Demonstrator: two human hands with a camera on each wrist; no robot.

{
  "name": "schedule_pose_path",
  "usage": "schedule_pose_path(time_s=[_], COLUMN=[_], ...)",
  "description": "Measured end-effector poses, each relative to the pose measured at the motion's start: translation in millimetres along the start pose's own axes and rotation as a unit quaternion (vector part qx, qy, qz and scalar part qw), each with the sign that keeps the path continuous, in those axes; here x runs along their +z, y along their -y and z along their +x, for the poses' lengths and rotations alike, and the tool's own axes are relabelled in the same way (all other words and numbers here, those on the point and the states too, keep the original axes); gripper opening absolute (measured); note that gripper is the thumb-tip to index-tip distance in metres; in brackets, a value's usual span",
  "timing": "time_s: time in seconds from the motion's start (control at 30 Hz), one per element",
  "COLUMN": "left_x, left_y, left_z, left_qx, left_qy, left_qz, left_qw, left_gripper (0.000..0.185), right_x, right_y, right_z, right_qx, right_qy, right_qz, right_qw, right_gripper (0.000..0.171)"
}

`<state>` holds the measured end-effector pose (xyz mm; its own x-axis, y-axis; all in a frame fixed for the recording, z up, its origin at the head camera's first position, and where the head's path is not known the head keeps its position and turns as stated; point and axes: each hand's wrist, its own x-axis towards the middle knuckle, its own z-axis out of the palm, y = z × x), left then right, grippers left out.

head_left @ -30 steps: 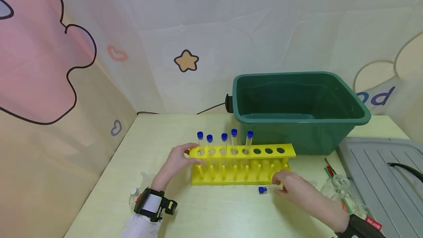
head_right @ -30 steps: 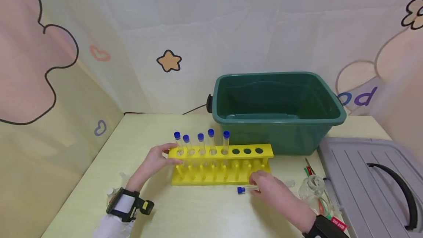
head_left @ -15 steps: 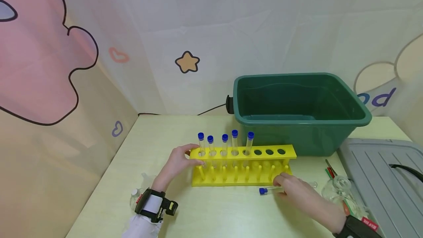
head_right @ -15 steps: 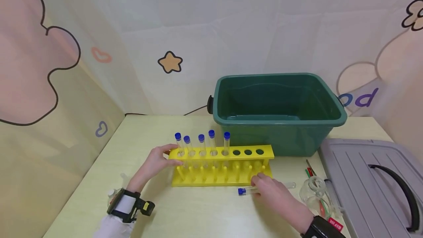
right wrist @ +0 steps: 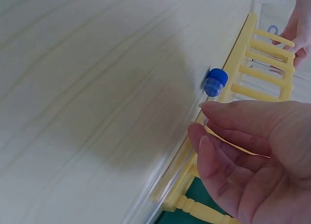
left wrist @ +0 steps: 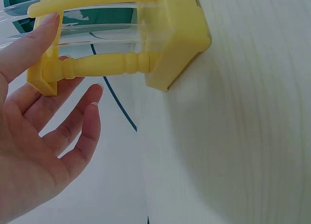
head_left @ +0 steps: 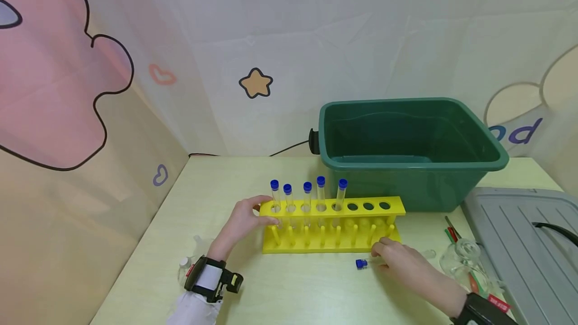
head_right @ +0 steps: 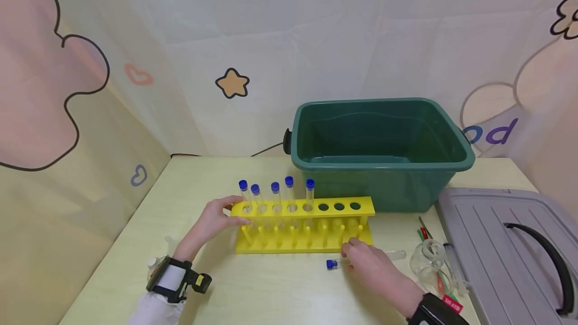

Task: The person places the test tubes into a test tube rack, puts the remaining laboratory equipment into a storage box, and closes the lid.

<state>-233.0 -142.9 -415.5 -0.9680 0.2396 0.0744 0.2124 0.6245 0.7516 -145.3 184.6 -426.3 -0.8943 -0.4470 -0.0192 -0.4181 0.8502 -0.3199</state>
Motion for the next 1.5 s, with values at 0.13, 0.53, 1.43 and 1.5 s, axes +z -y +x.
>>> schedule_pose_path(time_s=[0.13, 0.53, 1.43, 1.5], left_x=[-0.4, -0.2, -0.7, -0.4], left_y=[0.5, 0.4, -0.8, 0.0], left_z=[0.9, 1.0, 0.5, 0.6], left_qx=[-0.003, -0.004, -0.006, -0.008], left_qy=[0.002, 0.004, 0.004, 0.004], left_qz=[0.0, -0.004, -0.002, -0.002], left_qw=[1.0, 1.0, 1.0, 1.0], left_gripper=[0.056, 0.056, 0.056, 0.056], right_x=[3, 9, -38, -43], right_y=[-1, -1, 22, 23], right_z=[-1, 0, -3, -3], right_qx=[-0.03, -0.043, -0.131, -0.126], right_qy=[-0.018, -0.04, -0.193, -0.211], right_qz=[-0.007, -0.054, 0.021, 0.037], right_qw=[0.999, 0.997, 0.972, 0.969], right_gripper=[0.02, 0.016, 0.028, 0.029])
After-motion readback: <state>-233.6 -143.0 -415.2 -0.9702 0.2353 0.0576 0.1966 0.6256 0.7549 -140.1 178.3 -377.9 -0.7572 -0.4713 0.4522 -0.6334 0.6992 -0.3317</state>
